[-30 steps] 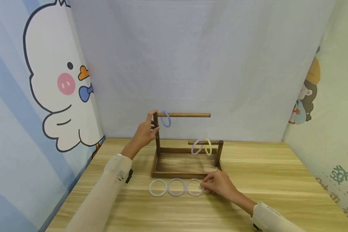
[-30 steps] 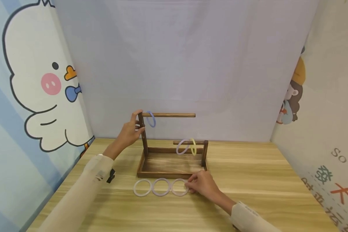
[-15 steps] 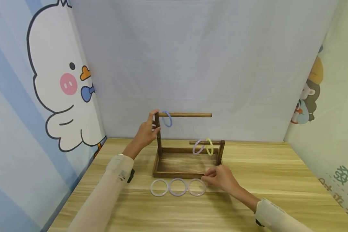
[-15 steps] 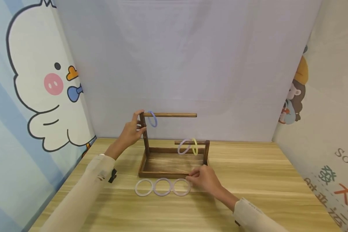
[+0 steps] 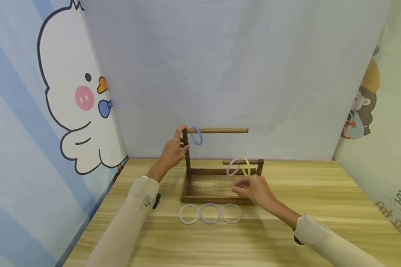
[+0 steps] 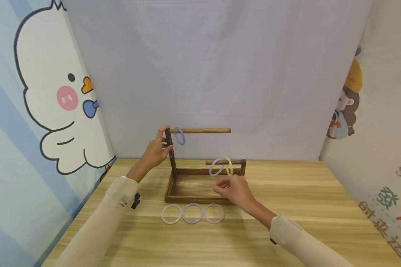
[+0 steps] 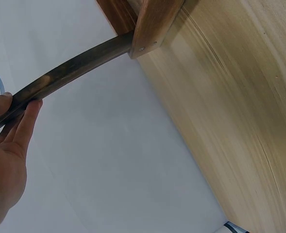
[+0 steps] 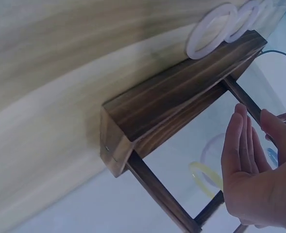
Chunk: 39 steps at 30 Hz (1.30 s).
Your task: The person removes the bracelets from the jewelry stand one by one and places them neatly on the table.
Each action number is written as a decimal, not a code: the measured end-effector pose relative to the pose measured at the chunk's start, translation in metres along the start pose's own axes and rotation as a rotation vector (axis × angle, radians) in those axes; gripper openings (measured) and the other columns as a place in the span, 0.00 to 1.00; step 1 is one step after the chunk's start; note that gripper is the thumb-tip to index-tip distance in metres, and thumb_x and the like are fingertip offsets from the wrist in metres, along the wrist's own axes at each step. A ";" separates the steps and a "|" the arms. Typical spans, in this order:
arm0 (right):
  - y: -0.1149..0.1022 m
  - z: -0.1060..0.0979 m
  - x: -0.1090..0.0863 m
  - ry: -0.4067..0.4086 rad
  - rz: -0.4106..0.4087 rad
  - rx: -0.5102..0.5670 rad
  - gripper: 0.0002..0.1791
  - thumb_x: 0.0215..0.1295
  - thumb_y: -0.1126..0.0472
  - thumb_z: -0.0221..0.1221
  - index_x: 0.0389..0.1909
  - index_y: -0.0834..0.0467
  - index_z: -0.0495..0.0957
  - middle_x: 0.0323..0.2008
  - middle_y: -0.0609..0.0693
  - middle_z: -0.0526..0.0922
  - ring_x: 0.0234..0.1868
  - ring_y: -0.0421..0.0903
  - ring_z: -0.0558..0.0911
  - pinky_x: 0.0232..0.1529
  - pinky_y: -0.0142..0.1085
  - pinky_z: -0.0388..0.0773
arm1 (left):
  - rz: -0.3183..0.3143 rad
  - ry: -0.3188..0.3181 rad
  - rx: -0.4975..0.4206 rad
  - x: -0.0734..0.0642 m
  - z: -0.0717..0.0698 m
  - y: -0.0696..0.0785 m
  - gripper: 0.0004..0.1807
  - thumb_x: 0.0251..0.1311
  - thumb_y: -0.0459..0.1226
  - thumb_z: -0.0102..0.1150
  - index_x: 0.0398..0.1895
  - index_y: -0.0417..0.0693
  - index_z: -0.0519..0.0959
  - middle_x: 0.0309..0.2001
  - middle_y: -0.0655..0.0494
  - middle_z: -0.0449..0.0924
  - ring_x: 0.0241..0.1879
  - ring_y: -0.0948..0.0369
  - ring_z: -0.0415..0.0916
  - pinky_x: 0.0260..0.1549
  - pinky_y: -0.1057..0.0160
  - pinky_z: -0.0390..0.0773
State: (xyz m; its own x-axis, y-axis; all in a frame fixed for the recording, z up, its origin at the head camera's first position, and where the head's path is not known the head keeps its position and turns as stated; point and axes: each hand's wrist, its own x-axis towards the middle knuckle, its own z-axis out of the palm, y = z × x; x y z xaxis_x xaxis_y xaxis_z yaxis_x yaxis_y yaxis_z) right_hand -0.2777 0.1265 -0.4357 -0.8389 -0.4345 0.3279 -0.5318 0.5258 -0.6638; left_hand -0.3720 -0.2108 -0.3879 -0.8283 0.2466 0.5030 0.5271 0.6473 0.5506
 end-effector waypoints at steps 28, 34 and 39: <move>-0.037 -0.004 0.051 0.100 -0.062 -0.037 0.12 0.64 0.58 0.73 0.43 0.62 0.90 0.35 0.54 0.91 0.32 0.45 0.90 0.31 0.34 0.89 | 0.023 0.023 0.009 0.004 0.003 -0.002 0.42 0.68 0.24 0.63 0.78 0.51 0.53 0.45 0.33 0.85 0.46 0.42 0.87 0.44 0.53 0.91; -0.041 0.001 0.060 0.103 -0.046 -0.030 0.12 0.65 0.58 0.73 0.44 0.61 0.89 0.36 0.54 0.91 0.33 0.45 0.90 0.32 0.34 0.89 | -0.001 0.014 0.006 0.000 0.002 0.000 0.42 0.68 0.24 0.62 0.78 0.53 0.53 0.46 0.34 0.85 0.47 0.42 0.87 0.44 0.53 0.90; -0.047 0.002 0.067 0.110 -0.040 0.014 0.11 0.66 0.59 0.72 0.45 0.61 0.89 0.37 0.54 0.91 0.35 0.46 0.91 0.31 0.32 0.89 | -0.001 0.015 0.012 0.000 0.003 -0.001 0.42 0.69 0.25 0.62 0.78 0.54 0.52 0.46 0.34 0.85 0.47 0.43 0.87 0.44 0.53 0.90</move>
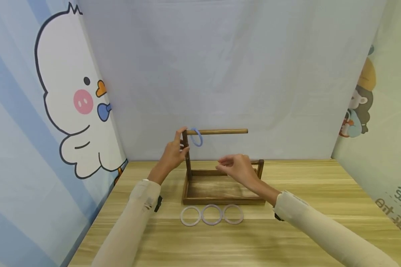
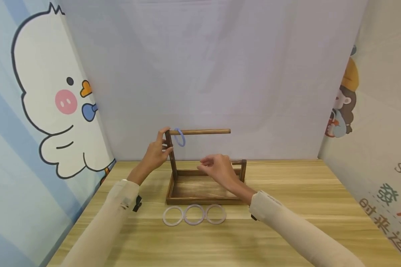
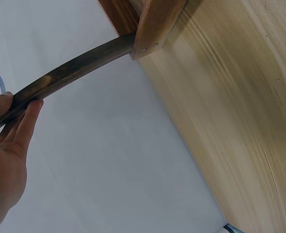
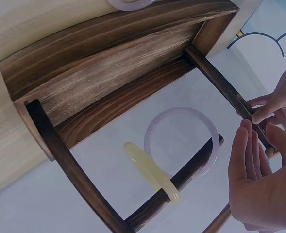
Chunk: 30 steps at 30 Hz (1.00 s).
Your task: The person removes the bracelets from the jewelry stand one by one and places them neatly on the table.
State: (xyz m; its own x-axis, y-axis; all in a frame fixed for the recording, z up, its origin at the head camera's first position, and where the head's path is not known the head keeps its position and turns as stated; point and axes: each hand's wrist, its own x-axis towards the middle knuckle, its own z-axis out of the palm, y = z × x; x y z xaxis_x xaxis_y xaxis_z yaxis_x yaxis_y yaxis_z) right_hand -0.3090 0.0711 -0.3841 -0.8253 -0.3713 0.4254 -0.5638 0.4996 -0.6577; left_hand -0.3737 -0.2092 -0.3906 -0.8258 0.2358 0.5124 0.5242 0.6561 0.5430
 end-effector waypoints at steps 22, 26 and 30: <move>-0.010 0.013 0.036 0.035 0.008 -0.018 0.15 0.66 0.60 0.72 0.49 0.64 0.88 0.41 0.57 0.91 0.38 0.50 0.91 0.40 0.41 0.91 | 0.008 -0.001 0.007 -0.001 -0.001 0.002 0.42 0.68 0.24 0.63 0.78 0.52 0.52 0.46 0.34 0.85 0.47 0.42 0.86 0.43 0.53 0.91; -0.010 0.015 0.042 0.030 0.019 -0.020 0.16 0.66 0.59 0.72 0.50 0.64 0.87 0.42 0.57 0.91 0.38 0.50 0.91 0.40 0.41 0.91 | 0.006 -0.004 0.010 -0.001 -0.001 0.002 0.42 0.68 0.25 0.62 0.78 0.53 0.52 0.46 0.34 0.85 0.47 0.42 0.86 0.43 0.53 0.91; -0.010 0.016 0.046 0.038 0.009 -0.018 0.16 0.66 0.58 0.72 0.49 0.64 0.87 0.42 0.57 0.91 0.38 0.49 0.91 0.39 0.40 0.91 | 0.011 -0.005 0.018 -0.001 0.000 0.000 0.42 0.68 0.25 0.63 0.78 0.52 0.51 0.46 0.34 0.85 0.47 0.42 0.86 0.43 0.53 0.91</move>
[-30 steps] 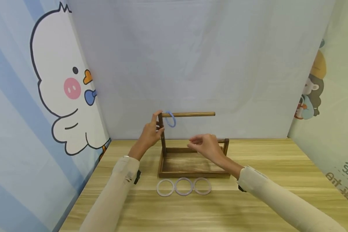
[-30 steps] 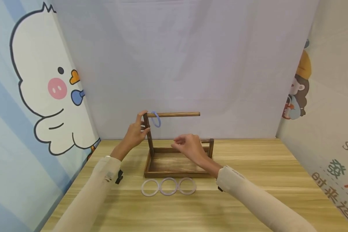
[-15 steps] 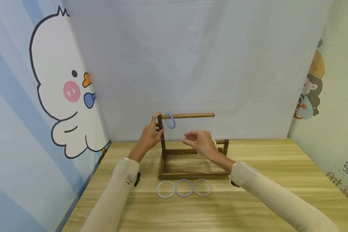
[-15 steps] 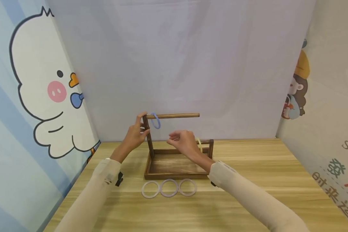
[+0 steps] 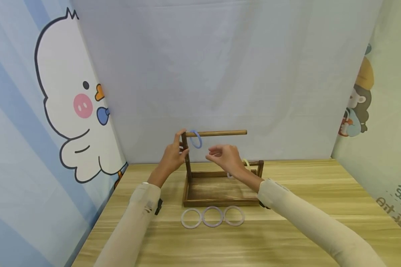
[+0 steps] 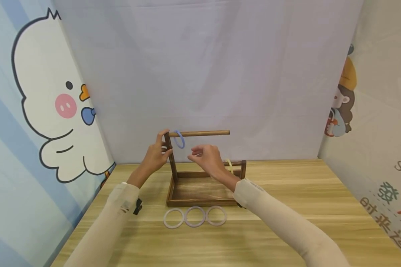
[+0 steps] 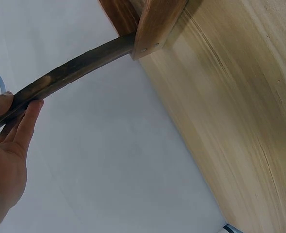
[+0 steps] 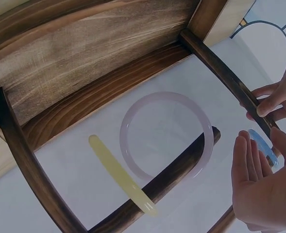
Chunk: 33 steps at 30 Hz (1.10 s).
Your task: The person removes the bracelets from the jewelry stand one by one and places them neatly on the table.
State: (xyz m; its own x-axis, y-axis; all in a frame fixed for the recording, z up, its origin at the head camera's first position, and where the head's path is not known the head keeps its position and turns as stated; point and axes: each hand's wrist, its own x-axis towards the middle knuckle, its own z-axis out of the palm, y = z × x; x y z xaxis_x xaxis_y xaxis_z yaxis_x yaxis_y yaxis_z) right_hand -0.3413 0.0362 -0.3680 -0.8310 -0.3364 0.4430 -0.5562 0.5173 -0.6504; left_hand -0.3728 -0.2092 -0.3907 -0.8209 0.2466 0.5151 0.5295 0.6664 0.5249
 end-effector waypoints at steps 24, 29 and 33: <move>-0.010 0.009 0.029 0.025 -0.022 0.026 0.19 0.65 0.60 0.73 0.52 0.68 0.85 0.45 0.62 0.89 0.41 0.54 0.91 0.39 0.41 0.91 | 0.015 0.034 -0.011 0.001 0.004 -0.003 0.41 0.68 0.25 0.63 0.77 0.53 0.53 0.45 0.34 0.86 0.45 0.42 0.87 0.42 0.54 0.91; -0.011 0.011 0.032 0.034 -0.029 0.030 0.18 0.65 0.62 0.72 0.51 0.68 0.85 0.44 0.62 0.89 0.41 0.55 0.91 0.39 0.43 0.91 | 0.033 0.039 -0.014 0.002 0.004 -0.004 0.41 0.67 0.24 0.63 0.76 0.53 0.54 0.44 0.34 0.86 0.45 0.42 0.87 0.41 0.54 0.91; -0.011 0.014 0.035 0.035 -0.041 0.041 0.17 0.65 0.63 0.72 0.51 0.69 0.86 0.44 0.62 0.90 0.40 0.55 0.91 0.39 0.42 0.91 | 0.045 0.044 -0.010 0.002 0.005 -0.005 0.42 0.67 0.23 0.63 0.76 0.53 0.53 0.44 0.34 0.86 0.45 0.42 0.87 0.42 0.55 0.91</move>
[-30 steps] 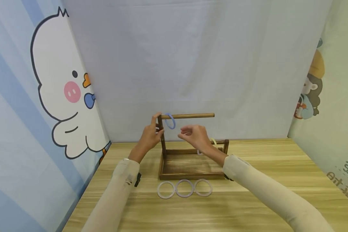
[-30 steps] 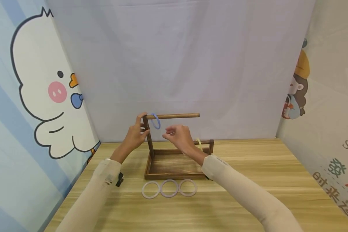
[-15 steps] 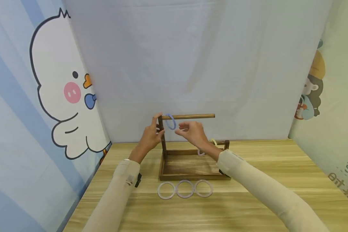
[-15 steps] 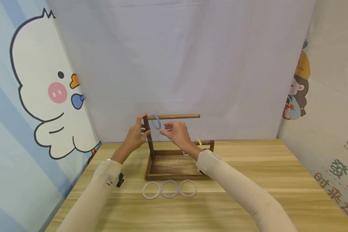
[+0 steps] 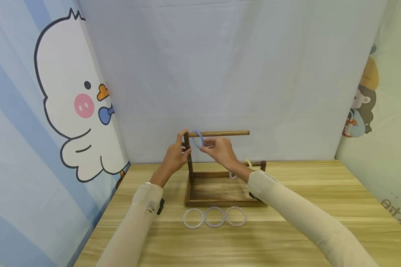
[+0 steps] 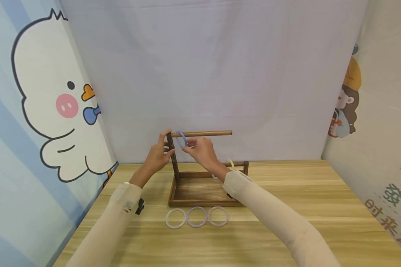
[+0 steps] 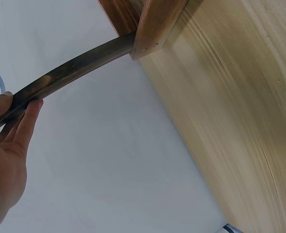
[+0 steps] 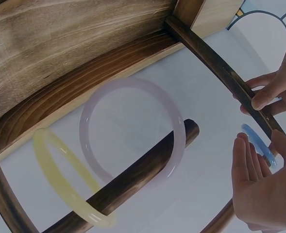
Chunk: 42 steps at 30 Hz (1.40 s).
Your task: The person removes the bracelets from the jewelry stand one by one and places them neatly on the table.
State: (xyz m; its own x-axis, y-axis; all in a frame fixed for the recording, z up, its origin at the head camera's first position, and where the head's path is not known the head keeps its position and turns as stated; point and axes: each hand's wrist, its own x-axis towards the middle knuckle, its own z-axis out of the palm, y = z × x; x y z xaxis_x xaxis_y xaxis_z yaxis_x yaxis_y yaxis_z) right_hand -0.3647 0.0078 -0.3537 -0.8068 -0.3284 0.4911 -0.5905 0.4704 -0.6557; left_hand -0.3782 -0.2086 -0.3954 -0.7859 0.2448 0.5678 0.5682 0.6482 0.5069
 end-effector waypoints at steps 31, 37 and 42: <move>0.002 0.001 0.005 0.052 0.041 0.026 0.15 0.70 0.65 0.67 0.53 0.69 0.85 0.43 0.63 0.89 0.43 0.55 0.91 0.41 0.38 0.91 | -0.017 -0.023 0.026 0.000 0.001 0.004 0.42 0.68 0.24 0.63 0.77 0.51 0.52 0.45 0.32 0.85 0.46 0.42 0.87 0.44 0.52 0.91; 0.003 -0.003 0.004 0.032 0.054 0.039 0.16 0.71 0.64 0.67 0.55 0.69 0.84 0.43 0.63 0.89 0.37 0.53 0.91 0.33 0.33 0.90 | -0.024 -0.029 0.024 0.000 0.001 0.004 0.41 0.68 0.24 0.63 0.78 0.48 0.52 0.46 0.32 0.84 0.46 0.42 0.87 0.44 0.51 0.91; 0.003 -0.007 0.004 0.017 0.066 0.047 0.16 0.71 0.65 0.66 0.54 0.69 0.84 0.43 0.63 0.89 0.36 0.54 0.91 0.33 0.34 0.90 | -0.028 -0.028 0.024 0.001 0.002 0.004 0.41 0.68 0.25 0.63 0.78 0.50 0.52 0.46 0.32 0.84 0.46 0.42 0.87 0.43 0.52 0.91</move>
State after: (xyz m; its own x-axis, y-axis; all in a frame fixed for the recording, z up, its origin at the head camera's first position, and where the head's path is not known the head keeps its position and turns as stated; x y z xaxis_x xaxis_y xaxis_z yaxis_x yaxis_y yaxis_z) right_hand -0.3700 0.0135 -0.3496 -0.8439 -0.2837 0.4554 -0.5365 0.4513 -0.7131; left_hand -0.3776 -0.2049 -0.3939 -0.8083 0.2461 0.5349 0.5400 0.6721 0.5067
